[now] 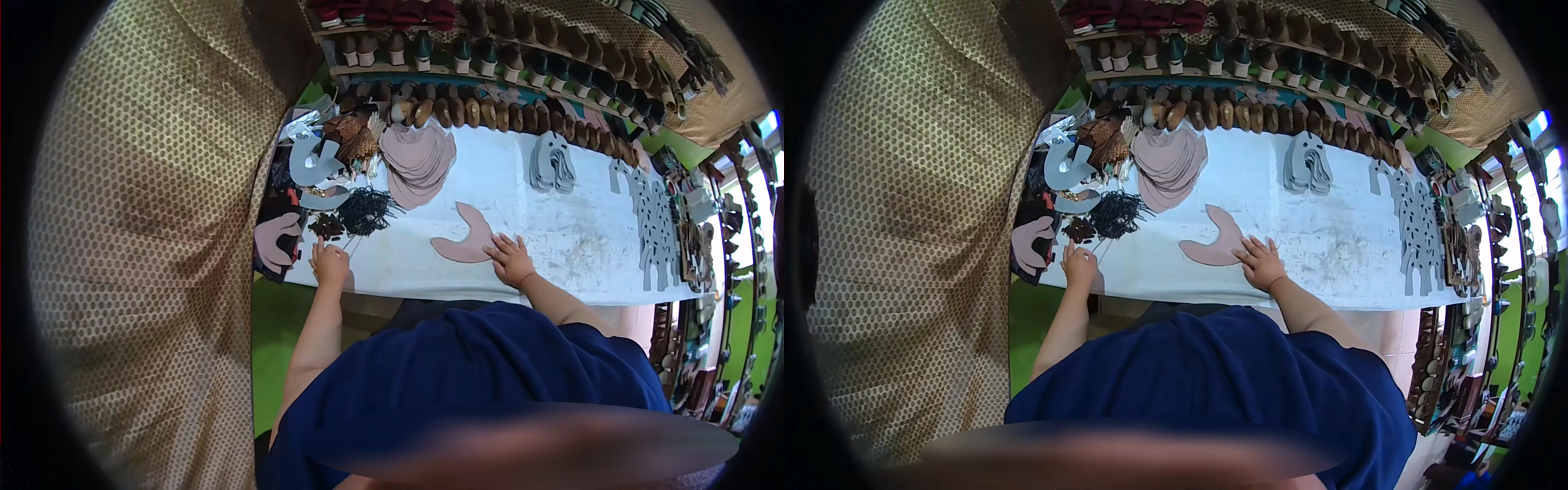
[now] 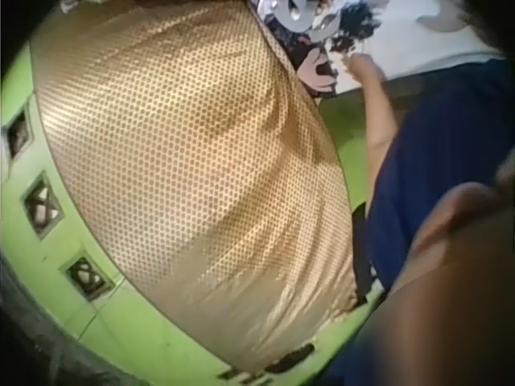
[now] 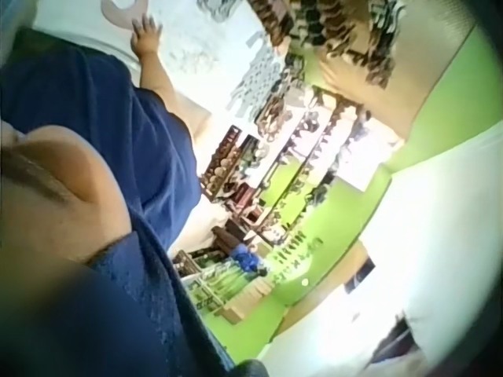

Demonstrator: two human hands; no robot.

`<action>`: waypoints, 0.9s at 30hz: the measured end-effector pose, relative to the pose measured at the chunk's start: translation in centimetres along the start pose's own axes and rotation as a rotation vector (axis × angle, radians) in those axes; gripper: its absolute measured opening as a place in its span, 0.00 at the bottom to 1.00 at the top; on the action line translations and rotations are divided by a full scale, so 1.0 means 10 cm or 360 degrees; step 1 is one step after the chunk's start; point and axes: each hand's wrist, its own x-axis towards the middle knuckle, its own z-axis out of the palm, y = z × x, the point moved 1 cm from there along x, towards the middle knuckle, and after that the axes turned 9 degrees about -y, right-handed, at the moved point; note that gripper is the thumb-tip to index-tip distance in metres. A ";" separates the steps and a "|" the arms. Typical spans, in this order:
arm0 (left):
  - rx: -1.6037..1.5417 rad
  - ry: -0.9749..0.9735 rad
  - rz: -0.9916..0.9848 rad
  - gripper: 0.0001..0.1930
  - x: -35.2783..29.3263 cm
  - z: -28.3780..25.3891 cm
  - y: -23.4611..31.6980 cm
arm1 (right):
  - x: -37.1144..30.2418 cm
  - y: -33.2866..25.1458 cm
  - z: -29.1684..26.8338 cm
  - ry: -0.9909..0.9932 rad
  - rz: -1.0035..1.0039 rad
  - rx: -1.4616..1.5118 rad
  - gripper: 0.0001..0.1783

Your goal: Organizing and laying out shoe upper components onto templates on a workbench.

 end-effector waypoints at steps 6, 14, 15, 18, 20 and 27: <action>-0.0414 0.0137 0.0367 0.07 -0.07 -0.70 0.64 | 0.01 0.00 0.00 -0.0040 -0.0017 -0.0032 0.27; -0.0388 -0.0147 0.0695 0.05 -0.62 -1.48 1.73 | 0.59 -0.44 -0.85 0.0143 -0.0177 0.0207 0.23; -0.0436 -0.0182 0.0747 0.05 -0.68 -1.52 1.81 | 0.67 -0.57 -1.07 0.0185 -0.0247 0.0258 0.23; -0.0503 -0.0220 0.0831 0.06 -0.84 -1.58 2.04 | 0.66 -1.07 -1.74 0.0295 -0.0407 0.0385 0.21; -0.0580 -0.0290 0.0901 0.06 -0.94 -1.62 2.19 | 0.60 -1.31 -2.07 0.0380 -0.0507 0.0463 0.19; -0.0593 -0.0372 0.1091 0.07 -1.17 -1.72 2.60 | 0.26 -1.43 -2.32 0.0587 -0.0651 0.0702 0.08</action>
